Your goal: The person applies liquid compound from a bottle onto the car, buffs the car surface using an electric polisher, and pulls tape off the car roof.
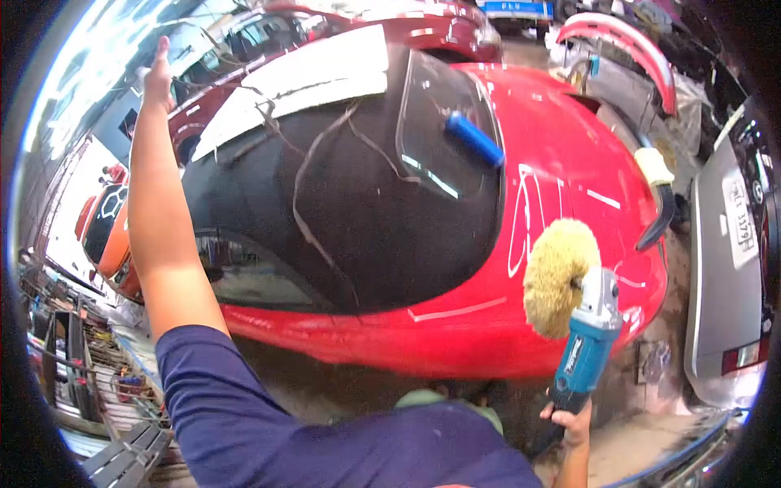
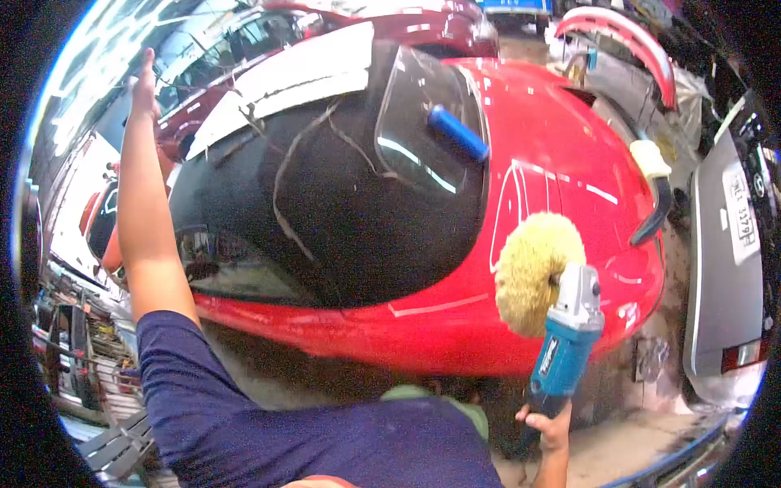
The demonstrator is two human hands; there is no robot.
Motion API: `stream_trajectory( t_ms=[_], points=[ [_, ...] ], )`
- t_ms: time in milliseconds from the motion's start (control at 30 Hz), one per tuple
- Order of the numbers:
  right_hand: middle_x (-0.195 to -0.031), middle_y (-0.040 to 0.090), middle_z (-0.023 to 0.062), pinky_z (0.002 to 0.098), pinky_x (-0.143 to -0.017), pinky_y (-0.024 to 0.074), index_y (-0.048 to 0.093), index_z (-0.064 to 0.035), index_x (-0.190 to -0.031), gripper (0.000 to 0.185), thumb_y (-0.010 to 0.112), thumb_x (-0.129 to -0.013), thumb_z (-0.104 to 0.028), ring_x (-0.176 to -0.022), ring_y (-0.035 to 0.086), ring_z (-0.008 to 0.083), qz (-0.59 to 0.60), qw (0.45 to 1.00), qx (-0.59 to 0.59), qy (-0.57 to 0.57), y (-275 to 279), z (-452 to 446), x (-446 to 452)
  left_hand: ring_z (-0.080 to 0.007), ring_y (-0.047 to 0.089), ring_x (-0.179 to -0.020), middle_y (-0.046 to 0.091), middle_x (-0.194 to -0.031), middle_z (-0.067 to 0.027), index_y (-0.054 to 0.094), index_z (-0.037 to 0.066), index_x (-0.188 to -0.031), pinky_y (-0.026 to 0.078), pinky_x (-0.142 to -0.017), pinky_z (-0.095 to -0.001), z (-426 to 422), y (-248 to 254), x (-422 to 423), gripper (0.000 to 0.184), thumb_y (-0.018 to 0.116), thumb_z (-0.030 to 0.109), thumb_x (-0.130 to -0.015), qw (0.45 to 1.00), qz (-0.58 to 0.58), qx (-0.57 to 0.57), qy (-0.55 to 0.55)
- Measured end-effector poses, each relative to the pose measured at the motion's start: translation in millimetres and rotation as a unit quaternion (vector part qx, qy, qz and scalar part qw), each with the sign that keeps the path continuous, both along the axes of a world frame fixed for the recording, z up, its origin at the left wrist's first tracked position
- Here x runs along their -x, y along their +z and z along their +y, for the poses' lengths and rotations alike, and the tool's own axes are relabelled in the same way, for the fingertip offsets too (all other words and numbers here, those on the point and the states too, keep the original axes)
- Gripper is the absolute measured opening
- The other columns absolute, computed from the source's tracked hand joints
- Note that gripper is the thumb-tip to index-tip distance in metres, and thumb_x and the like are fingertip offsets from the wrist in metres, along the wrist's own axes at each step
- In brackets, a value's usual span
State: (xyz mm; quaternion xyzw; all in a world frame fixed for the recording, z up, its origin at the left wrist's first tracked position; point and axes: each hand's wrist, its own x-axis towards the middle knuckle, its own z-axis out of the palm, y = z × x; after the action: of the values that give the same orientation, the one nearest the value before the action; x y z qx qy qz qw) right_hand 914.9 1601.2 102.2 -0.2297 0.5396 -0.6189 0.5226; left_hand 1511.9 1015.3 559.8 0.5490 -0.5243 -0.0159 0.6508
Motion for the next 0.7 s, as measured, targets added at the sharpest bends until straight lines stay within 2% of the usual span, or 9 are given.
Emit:
stream_trajectory(
  t_ms=[100,133,233,300,400,467,567,600,700],
  points=[
    [-0.102,0.068,0.013,0.0399,-0.067,0.0627,0.058,0.0065,-0.126,0.076,0.087,-0.059,-0.015,-0.072,0.071,0.0247,-0.03,0.999,-0.022,0.04,0.5,-3.9,10.1,-0.0407,0.052,-0.141,0.05,-0.151,-0.036,0.044,-0.002,-0.155,0.044,-0.114,-0.0472,76.7,-59.0,58.0,0.095,0.078,0.056,-0.089,0.969,-0.164,0.182,0.024],
    [-0.102,0.068,0.0135,0.0399,-0.068,0.0628,0.059,0.007,-0.124,0.073,0.087,-0.059,-0.015,-0.072,0.071,0.0245,-0.031,0.998,-0.039,0.041,-1.0,1.9,10.7,-0.0393,0.06,-0.13,0.06,-0.14,-0.0304,0.051,-0.003,-0.147,0.049,-0.106,-0.0465,109.8,-105.0,83.8,0.083,0.079,0.051,-0.09,0.975,-0.172,0.124,-0.068],
    [-0.105,0.069,0.0154,0.0406,-0.069,0.0632,0.059,0.0078,-0.124,0.071,0.084,-0.062,-0.016,-0.072,0.071,0.0243,-0.002,0.999,-0.022,0.045,-5.3,-0.3,15.4,-0.0378,0.074,-0.095,0.071,-0.11,-0.0198,0.066,0.0,-0.12,0.057,-0.085,-0.049,166.2,-248.6,129.1,0.068,0.081,0.057,-0.086,0.898,-0.436,-0.041,0.047],
    [-0.107,0.07,0.0173,0.0414,-0.069,0.063,0.059,0.009,-0.124,0.069,0.081,-0.065,-0.02,-0.071,0.07,0.024,0.013,0.999,-0.01,0.051,-12.2,-0.2,14.5,-0.0377,0.072,-0.097,0.07,-0.104,-0.0204,0.068,0.001,-0.113,0.056,-0.082,-0.0499,178.4,-346.4,142.7,0.061,0.081,0.055,-0.087,0.885,-0.421,-0.186,0.073],
    [-0.109,0.069,0.0192,0.04,-0.066,0.0631,0.055,0.0084,-0.13,0.077,0.082,-0.064,-0.02,-0.07,0.071,0.0245,0.002,0.999,-0.018,0.043,-13.9,-3.9,14.9,-0.0409,0.073,-0.093,0.073,-0.099,-0.0208,0.068,0.0,-0.11,0.057,-0.078,-0.0514,171.0,-420.8,147.8,0.047,0.079,0.041,-0.092,0.901,-0.374,-0.217,0.034],
    [-0.109,0.069,0.0196,0.0401,-0.066,0.0632,0.054,0.0088,-0.131,0.078,0.082,-0.064,-0.018,-0.07,0.071,0.0247,-0.002,0.999,-0.021,0.037,-14.8,-4.1,14.0,-0.0398,0.074,-0.079,0.074,-0.082,-0.0194,0.071,-0.001,-0.099,0.058,-0.073,-0.0499,165.4,-424.2,152.0,0.03,0.075,0.028,-0.094,0.903,-0.342,-0.255,-0.046],
    [-0.109,0.069,0.0183,0.0408,-0.067,0.0635,0.053,0.0083,-0.131,0.078,0.083,-0.063,-0.017,-0.071,0.071,0.0251,-0.014,0.999,-0.015,0.04,-15.4,-10.0,13.3,-0.028,0.07,-0.063,0.074,-0.078,-0.0164,0.074,0.001,-0.085,0.059,-0.065,-0.0396,144.4,-291.4,169.9,0.017,0.07,0.015,-0.093,0.694,-0.362,-0.484,-0.391],
    [-0.108,0.068,0.0168,0.041,-0.067,0.0637,0.053,0.0076,-0.131,0.078,0.084,-0.063,-0.016,-0.071,0.071,0.0251,-0.022,0.999,-0.014,0.037,-13.5,-12.5,14.7,-0.0278,0.068,-0.072,0.071,-0.086,-0.0159,0.071,0.001,-0.092,0.056,-0.071,-0.0403,104.9,-246.1,161.2,0.017,0.067,0.017,-0.095,0.662,-0.372,-0.503,-0.412],
    [-0.1,0.068,0.0133,0.0413,-0.069,0.0636,0.055,0.0068,-0.128,0.076,0.084,-0.061,-0.013,-0.072,0.071,0.0245,-0.023,0.996,-0.056,0.062,-26.8,2.3,23.2,-0.0272,0.06,-0.098,0.064,-0.109,-0.0145,0.06,0.002,-0.113,0.048,-0.089,-0.0422,-41.1,-150.3,56.4,0.025,0.06,0.024,-0.101,0.946,-0.073,-0.285,-0.135]
  ],
)
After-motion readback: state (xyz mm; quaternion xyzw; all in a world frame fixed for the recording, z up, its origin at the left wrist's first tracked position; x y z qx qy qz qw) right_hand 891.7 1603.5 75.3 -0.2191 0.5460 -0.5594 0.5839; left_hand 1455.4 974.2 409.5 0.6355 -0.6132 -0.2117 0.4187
